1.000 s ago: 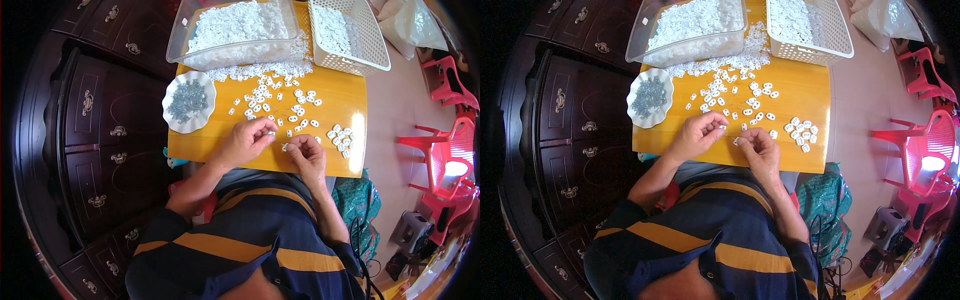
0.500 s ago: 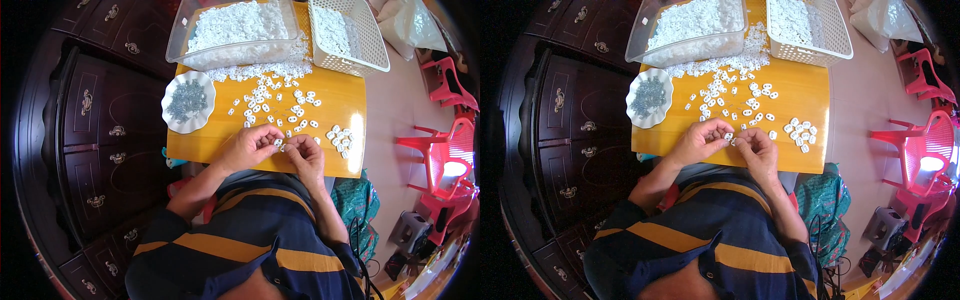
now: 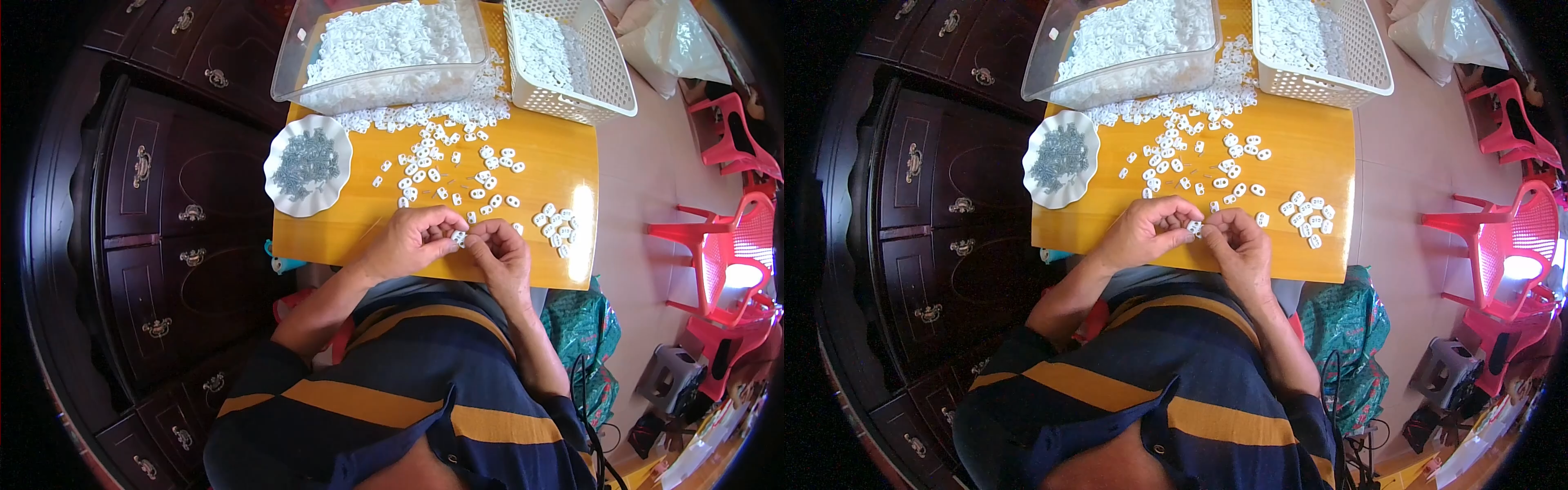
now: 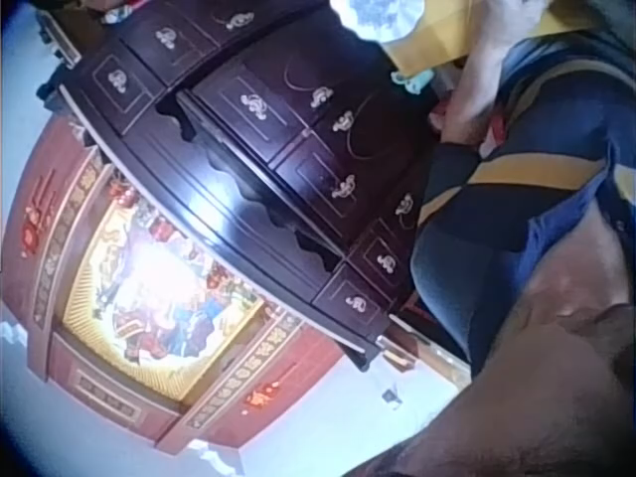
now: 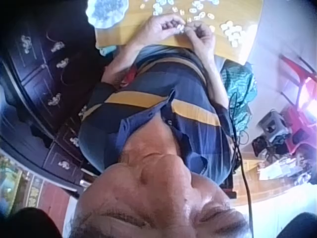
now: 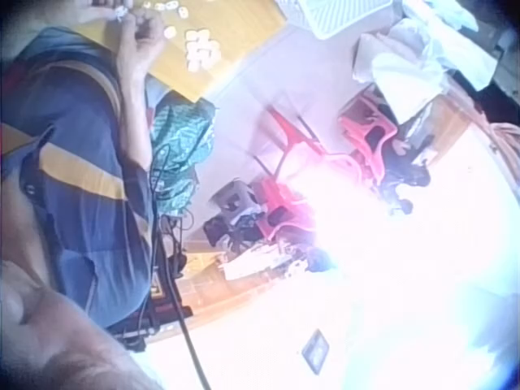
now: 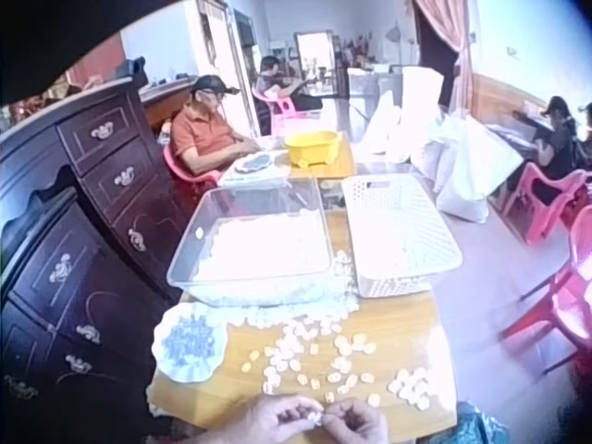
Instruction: Assembling small white plastic components by hand at a table.
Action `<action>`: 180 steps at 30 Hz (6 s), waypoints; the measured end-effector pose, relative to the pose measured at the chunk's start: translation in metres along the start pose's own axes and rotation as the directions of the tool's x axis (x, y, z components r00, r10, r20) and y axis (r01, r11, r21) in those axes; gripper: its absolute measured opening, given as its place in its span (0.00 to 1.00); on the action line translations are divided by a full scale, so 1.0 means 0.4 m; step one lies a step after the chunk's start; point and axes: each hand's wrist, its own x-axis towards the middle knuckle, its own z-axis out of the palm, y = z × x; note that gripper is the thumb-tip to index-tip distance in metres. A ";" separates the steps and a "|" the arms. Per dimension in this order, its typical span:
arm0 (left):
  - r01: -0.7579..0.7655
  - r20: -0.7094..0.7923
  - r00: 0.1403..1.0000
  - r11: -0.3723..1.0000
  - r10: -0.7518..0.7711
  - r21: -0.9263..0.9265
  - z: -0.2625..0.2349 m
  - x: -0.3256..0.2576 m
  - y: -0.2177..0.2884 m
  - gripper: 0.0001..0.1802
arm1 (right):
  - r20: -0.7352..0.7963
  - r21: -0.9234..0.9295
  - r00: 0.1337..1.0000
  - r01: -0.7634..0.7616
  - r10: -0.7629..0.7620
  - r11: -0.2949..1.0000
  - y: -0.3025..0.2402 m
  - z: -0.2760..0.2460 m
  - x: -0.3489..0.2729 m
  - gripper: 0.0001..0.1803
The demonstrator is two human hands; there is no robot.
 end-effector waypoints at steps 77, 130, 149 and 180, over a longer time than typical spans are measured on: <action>-0.046 -0.192 0.920 0.581 0.341 0.812 -0.060 0.013 -0.037 0.08 | -0.197 -0.935 0.970 -0.141 -0.146 0.325 -0.153 -0.180 -0.024 0.16; -0.010 -0.385 0.922 0.997 0.037 0.074 -0.111 -0.043 -0.054 0.06 | 0.071 -0.699 0.925 0.314 -0.374 0.642 -0.012 0.035 0.044 0.09; -0.051 -0.165 0.986 0.994 0.035 -0.092 -0.019 -0.030 -0.013 0.10 | 0.080 0.007 0.995 -0.052 0.051 0.999 -0.001 0.052 0.022 0.08; -0.108 -0.181 0.974 0.980 0.138 0.166 -0.025 -0.020 0.013 0.11 | 0.049 -0.149 0.999 0.002 0.006 0.989 0.014 0.061 0.022 0.05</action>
